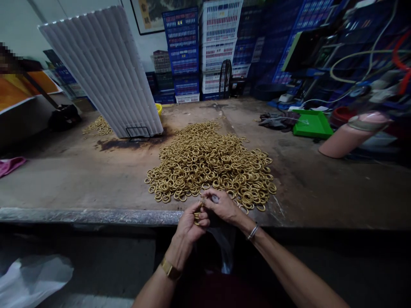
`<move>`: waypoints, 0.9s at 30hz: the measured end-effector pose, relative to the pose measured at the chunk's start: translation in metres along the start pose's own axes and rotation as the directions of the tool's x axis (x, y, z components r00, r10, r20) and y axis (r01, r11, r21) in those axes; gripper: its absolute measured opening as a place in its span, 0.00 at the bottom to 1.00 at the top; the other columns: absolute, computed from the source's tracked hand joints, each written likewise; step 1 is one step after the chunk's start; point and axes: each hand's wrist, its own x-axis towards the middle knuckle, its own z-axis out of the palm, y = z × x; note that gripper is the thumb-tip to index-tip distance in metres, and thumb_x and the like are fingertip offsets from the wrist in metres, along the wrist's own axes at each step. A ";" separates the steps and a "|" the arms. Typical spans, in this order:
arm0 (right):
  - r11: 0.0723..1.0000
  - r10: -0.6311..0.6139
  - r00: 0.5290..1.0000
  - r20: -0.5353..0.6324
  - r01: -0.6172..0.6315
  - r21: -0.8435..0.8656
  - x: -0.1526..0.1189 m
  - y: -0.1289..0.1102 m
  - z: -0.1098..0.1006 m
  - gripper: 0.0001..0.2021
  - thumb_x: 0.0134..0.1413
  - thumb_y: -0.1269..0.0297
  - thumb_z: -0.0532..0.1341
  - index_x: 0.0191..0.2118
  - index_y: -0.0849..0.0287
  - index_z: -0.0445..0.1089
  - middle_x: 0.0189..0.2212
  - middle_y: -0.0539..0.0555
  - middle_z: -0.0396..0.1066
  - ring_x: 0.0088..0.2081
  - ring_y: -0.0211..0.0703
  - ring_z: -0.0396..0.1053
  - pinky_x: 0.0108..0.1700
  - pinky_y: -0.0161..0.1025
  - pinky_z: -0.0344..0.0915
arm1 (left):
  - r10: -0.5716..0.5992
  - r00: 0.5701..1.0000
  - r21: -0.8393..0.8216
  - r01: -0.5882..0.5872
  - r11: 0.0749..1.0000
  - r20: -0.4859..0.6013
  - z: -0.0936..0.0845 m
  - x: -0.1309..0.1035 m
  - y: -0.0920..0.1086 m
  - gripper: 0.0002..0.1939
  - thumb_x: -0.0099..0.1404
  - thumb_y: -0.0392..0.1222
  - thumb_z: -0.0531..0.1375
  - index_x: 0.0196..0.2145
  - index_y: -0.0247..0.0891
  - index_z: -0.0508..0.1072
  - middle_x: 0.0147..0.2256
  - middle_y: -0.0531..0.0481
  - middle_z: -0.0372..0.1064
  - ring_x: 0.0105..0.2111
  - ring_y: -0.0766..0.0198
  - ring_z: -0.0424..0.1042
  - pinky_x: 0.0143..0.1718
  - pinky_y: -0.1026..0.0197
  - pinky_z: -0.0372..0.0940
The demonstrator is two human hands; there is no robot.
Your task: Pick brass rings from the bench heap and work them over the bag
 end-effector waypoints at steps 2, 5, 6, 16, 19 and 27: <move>1.000 0.001 1.000 -0.012 -0.001 -0.002 -0.002 0.002 0.001 0.09 0.47 0.62 0.57 0.34 0.60 0.68 0.24 0.48 0.65 0.25 0.33 0.60 0.28 0.30 0.58 | -0.027 1.000 -0.057 0.027 0.998 -0.001 0.002 -0.002 -0.001 0.08 0.60 0.34 0.54 0.24 0.33 0.61 0.16 0.59 0.51 0.10 0.80 0.47 0.11 0.76 0.43; 0.999 -0.003 1.000 -0.015 0.003 0.032 -0.001 0.005 0.001 0.08 0.48 0.62 0.55 0.30 0.60 0.68 0.25 0.49 0.67 0.28 0.35 0.62 0.31 0.32 0.59 | -0.094 0.994 -0.104 0.098 0.990 0.049 0.004 -0.007 -0.001 0.08 0.61 0.35 0.52 0.24 0.33 0.61 0.17 0.57 0.53 0.11 0.79 0.49 0.10 0.76 0.42; 0.998 0.003 1.000 -0.007 -0.002 0.056 0.000 0.006 0.001 0.09 0.49 0.61 0.55 0.29 0.60 0.68 0.25 0.49 0.67 0.28 0.35 0.62 0.32 0.32 0.59 | -0.106 0.992 -0.114 0.114 0.987 0.068 0.005 -0.009 -0.001 0.08 0.61 0.36 0.52 0.25 0.33 0.62 0.17 0.57 0.54 0.11 0.79 0.50 0.10 0.76 0.42; 0.993 0.107 0.990 -0.088 -0.102 0.061 0.002 0.017 0.004 0.12 0.51 0.60 0.52 0.25 0.61 0.66 0.17 0.46 0.60 0.20 0.32 0.55 0.24 0.30 0.53 | -0.108 0.989 -0.103 0.118 0.988 0.096 0.005 -0.010 -0.006 0.07 0.61 0.35 0.52 0.25 0.32 0.61 0.19 0.56 0.52 0.12 0.79 0.49 0.11 0.77 0.43; 0.992 0.076 0.980 -0.181 -0.093 -0.089 0.000 0.020 0.003 0.11 0.50 0.63 0.51 0.24 0.60 0.66 0.18 0.47 0.62 0.21 0.33 0.57 0.25 0.31 0.53 | -0.081 0.992 -0.106 0.092 0.990 0.100 0.006 -0.010 -0.006 0.08 0.61 0.35 0.50 0.24 0.33 0.61 0.19 0.56 0.52 0.12 0.79 0.49 0.11 0.77 0.43; 0.846 -0.187 0.978 0.088 0.206 -0.492 -0.015 0.015 -0.002 0.05 0.45 0.73 0.52 0.23 0.59 0.63 0.20 0.48 0.63 0.23 0.34 0.56 0.26 0.32 0.48 | -0.080 0.987 -0.084 0.093 0.992 0.142 0.004 -0.009 -0.007 0.09 0.61 0.35 0.50 0.24 0.31 0.62 0.18 0.56 0.54 0.12 0.79 0.50 0.11 0.76 0.43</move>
